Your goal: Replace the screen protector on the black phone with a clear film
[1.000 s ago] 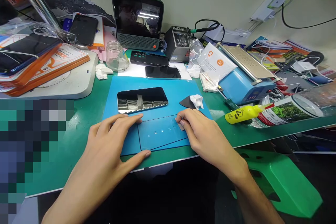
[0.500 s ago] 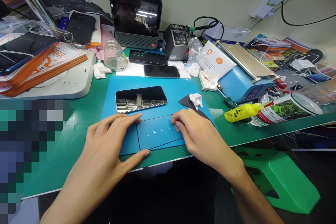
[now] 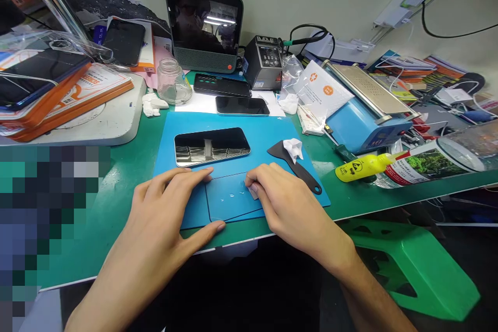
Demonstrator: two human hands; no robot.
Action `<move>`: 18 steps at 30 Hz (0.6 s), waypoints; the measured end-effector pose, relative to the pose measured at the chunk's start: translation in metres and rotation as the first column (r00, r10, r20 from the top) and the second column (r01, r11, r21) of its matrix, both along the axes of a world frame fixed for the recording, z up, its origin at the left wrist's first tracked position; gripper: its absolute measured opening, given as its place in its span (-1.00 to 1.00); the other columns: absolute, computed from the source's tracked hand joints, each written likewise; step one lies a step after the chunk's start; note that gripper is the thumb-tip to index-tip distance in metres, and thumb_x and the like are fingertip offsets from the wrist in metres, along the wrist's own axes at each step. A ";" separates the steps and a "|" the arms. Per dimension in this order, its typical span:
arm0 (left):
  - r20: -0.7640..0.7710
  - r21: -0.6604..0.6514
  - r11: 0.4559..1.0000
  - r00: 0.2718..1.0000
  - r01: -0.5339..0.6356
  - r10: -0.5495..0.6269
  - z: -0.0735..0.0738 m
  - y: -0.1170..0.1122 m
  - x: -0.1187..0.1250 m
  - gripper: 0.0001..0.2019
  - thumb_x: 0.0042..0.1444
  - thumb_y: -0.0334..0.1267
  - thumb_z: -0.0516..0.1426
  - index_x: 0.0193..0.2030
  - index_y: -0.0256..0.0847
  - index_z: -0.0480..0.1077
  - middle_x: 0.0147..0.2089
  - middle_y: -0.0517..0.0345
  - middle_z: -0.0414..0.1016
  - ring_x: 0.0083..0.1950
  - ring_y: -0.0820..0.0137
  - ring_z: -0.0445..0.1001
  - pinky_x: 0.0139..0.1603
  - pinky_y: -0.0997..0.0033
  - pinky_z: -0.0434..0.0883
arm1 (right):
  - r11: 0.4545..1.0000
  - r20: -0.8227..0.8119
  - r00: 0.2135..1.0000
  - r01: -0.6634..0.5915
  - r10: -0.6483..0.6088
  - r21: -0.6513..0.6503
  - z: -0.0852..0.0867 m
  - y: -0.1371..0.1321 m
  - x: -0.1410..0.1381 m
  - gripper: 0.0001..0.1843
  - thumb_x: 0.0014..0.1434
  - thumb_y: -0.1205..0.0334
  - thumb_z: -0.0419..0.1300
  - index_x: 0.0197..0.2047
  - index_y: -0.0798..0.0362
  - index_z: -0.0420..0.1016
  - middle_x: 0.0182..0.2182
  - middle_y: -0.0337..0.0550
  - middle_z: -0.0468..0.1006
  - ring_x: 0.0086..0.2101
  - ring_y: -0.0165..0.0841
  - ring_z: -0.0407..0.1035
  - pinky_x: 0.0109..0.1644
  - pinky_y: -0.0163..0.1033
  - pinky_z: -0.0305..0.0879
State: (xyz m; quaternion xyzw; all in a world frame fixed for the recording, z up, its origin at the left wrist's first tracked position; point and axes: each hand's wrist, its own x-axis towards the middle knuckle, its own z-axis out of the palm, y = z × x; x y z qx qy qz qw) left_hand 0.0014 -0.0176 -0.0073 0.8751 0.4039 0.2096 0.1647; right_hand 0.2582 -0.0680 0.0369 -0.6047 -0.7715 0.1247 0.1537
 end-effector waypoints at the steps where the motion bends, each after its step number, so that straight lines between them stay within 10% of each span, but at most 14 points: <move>1: -0.001 -0.002 1.000 1.000 0.000 0.000 0.000 0.000 0.000 -0.38 0.41 0.09 0.23 0.49 0.13 0.13 0.39 0.03 0.49 0.44 -0.08 0.33 0.35 -0.16 0.21 | 1.000 -0.001 1.000 -0.006 0.006 0.005 0.000 0.000 -0.001 -0.83 0.51 0.45 0.05 -0.04 0.00 0.38 -0.17 -0.15 0.54 -0.18 -0.24 0.39 -0.09 -0.11 0.28; 18: 0.012 0.005 1.000 1.000 0.012 -0.012 0.003 0.000 0.003 -0.32 0.39 0.03 0.29 0.52 0.08 0.10 0.40 0.07 0.49 0.46 0.01 0.29 0.37 -0.02 0.16 | 0.995 -0.016 0.995 -0.093 0.093 0.033 -0.003 0.009 -0.030 -0.82 0.44 0.51 0.08 -0.04 0.06 0.42 -0.19 -0.19 0.49 -0.21 -0.28 0.31 -0.10 -0.11 0.21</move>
